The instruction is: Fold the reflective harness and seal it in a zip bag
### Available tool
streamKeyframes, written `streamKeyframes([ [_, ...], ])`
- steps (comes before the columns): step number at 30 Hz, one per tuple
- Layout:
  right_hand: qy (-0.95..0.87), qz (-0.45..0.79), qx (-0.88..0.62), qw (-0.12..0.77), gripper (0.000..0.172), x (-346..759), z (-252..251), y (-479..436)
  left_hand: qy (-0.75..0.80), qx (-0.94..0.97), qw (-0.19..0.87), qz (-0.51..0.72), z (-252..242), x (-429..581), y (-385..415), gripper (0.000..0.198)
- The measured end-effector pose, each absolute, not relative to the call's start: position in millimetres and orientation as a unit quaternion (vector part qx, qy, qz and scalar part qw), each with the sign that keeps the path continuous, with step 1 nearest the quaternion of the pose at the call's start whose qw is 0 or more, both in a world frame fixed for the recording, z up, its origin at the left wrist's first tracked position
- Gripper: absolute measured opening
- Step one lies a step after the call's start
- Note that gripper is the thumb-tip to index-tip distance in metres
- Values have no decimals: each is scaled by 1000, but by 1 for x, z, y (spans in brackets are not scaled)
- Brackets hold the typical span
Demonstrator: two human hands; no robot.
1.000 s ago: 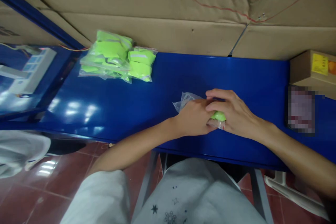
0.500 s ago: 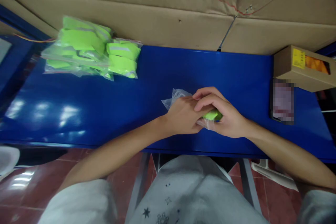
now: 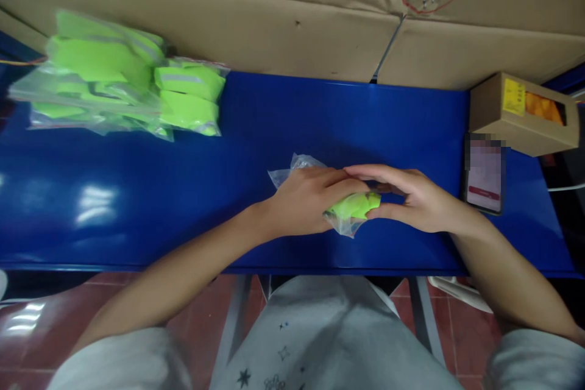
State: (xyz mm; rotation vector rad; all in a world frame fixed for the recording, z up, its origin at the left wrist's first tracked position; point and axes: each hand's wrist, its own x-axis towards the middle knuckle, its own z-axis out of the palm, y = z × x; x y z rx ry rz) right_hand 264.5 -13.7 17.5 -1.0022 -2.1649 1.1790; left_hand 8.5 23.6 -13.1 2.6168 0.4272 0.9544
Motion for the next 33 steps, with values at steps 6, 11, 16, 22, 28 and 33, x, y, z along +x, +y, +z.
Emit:
streamKeyframes([
  [6,-816,345,-366,284,51,250,14,-17,152,936,77,308,-7,10,17,20],
  [11,-814,279,-390,328,42,226,-3,-24,117,949,-18,293,-8,10,16,15],
  [16,-817,217,-427,322,39,222,-17,-25,85,954,-59,282,-11,12,19,16],
  [22,-852,208,-401,265,41,239,-11,-17,88,966,-44,237,-11,13,19,29],
  [28,-865,186,-380,271,50,259,10,-10,125,953,29,274,-9,2,30,39],
  [33,-822,208,-367,383,53,267,26,-12,215,855,232,411,18,-12,31,34],
])
